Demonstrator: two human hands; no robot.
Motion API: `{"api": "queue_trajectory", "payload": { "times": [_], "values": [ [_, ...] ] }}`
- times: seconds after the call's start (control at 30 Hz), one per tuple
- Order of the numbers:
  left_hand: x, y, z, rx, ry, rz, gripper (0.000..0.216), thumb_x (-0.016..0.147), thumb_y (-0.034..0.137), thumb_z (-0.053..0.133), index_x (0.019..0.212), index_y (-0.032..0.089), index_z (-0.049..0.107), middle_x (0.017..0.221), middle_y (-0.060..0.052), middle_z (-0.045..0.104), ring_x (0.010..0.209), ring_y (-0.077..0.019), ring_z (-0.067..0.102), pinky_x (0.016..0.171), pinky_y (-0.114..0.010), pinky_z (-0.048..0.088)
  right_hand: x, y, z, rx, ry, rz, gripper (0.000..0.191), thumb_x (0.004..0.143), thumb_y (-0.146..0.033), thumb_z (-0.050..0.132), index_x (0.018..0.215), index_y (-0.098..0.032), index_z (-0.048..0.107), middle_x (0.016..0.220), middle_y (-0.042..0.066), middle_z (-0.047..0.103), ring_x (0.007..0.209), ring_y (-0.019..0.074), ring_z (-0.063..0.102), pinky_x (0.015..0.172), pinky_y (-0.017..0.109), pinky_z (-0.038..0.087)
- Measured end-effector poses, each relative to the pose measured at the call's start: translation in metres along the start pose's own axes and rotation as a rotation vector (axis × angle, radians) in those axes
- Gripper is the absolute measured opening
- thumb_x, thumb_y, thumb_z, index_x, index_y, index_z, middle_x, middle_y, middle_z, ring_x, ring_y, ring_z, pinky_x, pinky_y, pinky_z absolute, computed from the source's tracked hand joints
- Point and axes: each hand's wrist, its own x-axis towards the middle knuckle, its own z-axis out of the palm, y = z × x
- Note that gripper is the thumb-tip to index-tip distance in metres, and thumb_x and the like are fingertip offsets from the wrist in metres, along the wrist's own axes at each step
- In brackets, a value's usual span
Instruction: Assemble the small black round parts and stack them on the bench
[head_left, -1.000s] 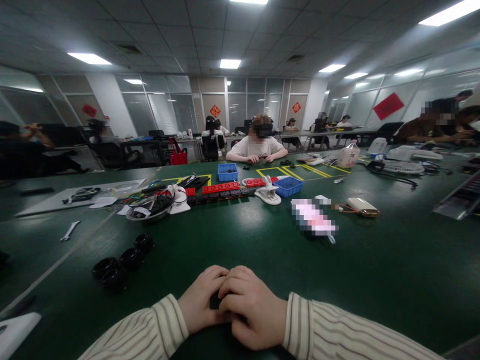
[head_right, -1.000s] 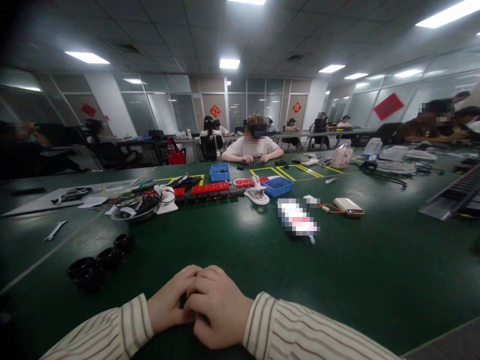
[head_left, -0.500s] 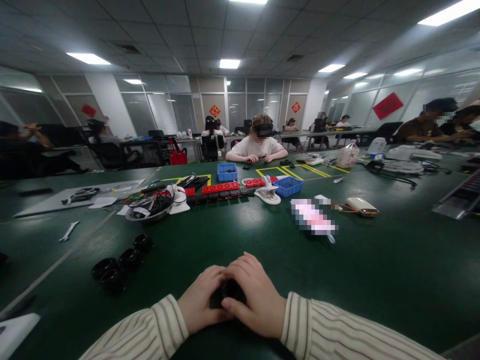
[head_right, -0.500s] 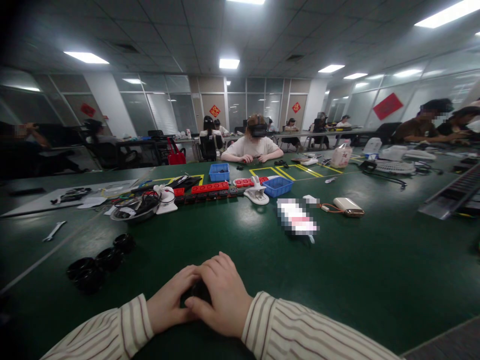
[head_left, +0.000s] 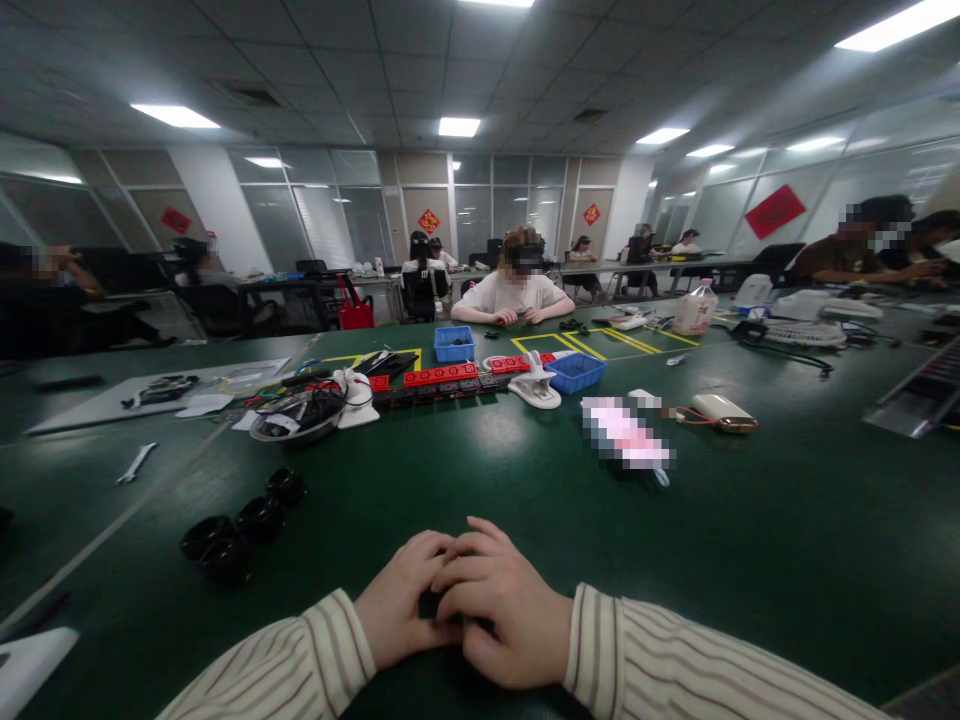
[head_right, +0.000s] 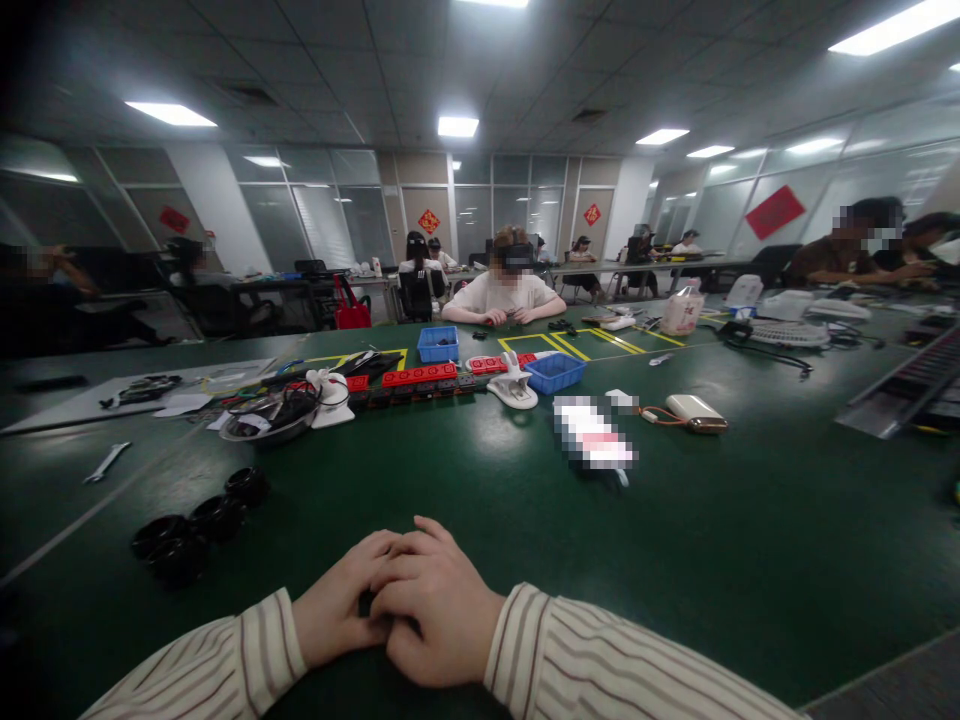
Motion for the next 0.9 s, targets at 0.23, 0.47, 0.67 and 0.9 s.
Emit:
{"api": "queue_trajectory", "payload": {
  "times": [0.23, 0.47, 0.67, 0.9],
  "values": [
    [0.0, -0.002, 0.002, 0.018, 0.021, -0.008, 0.04, 0.067, 0.029, 0.066, 0.104, 0.021, 0.053, 0.102, -0.004, 0.052, 0.095, -0.0245, 0.048, 0.086, -0.038, 0.039, 0.0, -0.004, -0.003, 0.025, -0.008, -0.093, 0.021, 0.065, -0.017, 0.046, 0.081, -0.022, 0.059, 0.092, -0.002, 0.065, 0.105, 0.0175, 0.047, 0.106, 0.044, 0.004],
    [-0.001, -0.01, 0.003, -0.003, -0.011, 0.01, 0.042, 0.068, 0.035, 0.066, 0.106, 0.022, 0.054, 0.105, -0.005, 0.053, 0.096, -0.0254, 0.048, 0.085, -0.04, 0.04, 0.001, -0.004, -0.004, 0.006, 0.149, 0.208, 0.026, 0.073, -0.028, 0.055, 0.097, -0.018, 0.052, 0.094, 0.005, 0.056, 0.093, 0.0192, 0.046, 0.098, 0.044, 0.024],
    [0.0, -0.011, 0.003, -0.002, -0.016, -0.007, 0.04, 0.068, 0.041, 0.064, 0.102, 0.02, 0.055, 0.105, -0.007, 0.052, 0.095, -0.0259, 0.048, 0.082, -0.04, 0.042, 0.001, -0.002, 0.002, -0.019, 0.169, 0.311, 0.032, 0.067, -0.034, 0.065, 0.09, -0.016, 0.053, 0.092, 0.006, 0.05, 0.089, 0.0206, 0.042, 0.081, 0.037, 0.036],
    [0.0, -0.005, 0.002, 0.001, -0.024, -0.017, 0.038, 0.063, 0.022, 0.067, 0.099, 0.022, 0.056, 0.105, -0.004, 0.052, 0.096, -0.0241, 0.047, 0.085, -0.037, 0.04, 0.003, -0.001, 0.001, 0.032, 0.084, 0.087, 0.024, 0.064, -0.015, 0.048, 0.086, -0.017, 0.056, 0.086, 0.004, 0.059, 0.087, 0.018, 0.046, 0.086, 0.035, 0.034]
  ]
}}
